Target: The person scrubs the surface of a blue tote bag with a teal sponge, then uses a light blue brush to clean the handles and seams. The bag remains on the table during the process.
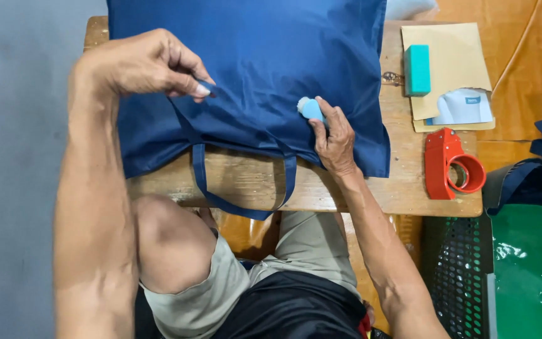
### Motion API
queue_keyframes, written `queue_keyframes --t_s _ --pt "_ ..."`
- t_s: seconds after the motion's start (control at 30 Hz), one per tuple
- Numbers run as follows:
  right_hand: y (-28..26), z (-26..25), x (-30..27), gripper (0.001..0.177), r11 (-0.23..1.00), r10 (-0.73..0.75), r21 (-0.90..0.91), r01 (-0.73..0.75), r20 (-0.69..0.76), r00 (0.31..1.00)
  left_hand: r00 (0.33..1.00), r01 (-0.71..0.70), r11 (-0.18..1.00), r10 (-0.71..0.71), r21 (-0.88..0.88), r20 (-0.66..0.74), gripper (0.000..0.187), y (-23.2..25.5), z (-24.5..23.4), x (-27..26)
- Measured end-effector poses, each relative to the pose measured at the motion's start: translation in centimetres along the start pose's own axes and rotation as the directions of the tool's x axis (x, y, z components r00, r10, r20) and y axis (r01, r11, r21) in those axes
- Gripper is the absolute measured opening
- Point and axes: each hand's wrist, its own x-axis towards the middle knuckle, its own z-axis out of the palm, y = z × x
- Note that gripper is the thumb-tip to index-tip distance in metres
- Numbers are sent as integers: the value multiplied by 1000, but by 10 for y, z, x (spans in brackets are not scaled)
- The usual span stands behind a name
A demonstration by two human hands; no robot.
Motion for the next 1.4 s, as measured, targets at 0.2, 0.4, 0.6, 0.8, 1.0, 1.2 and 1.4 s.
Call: queue_keyframes --t_s 0.2,0.4,0.6,0.8,1.0,1.2,1.4 --pt "-2 0 3 36 999 31 17 -31 12 999 992 -112 989 117 92 -54 30 -1 -3 36" --pt "-5 -3 4 36 999 46 9 -47 29 999 914 -137 917 263 374 -310 23 -4 22 58" --pt "-5 -1 4 35 999 38 13 -38 21 999 813 -196 829 436 523 -386 35 -44 28 99" --pt "-24 -22 29 42 964 96 -260 -45 188 977 645 -186 750 580 634 -497 28 -74 33 135" --pt "-64 -7 116 46 904 -53 -390 177 308 950 670 -194 792 538 579 -511 31 -92 27 155" --pt "-55 56 160 25 853 -153 -441 277 296 943 672 -237 841 504 487 -543 35 -101 25 161" --pt "-59 18 119 26 885 -66 -390 254 435 898 685 -189 872 446 451 -576 33 -101 30 165"
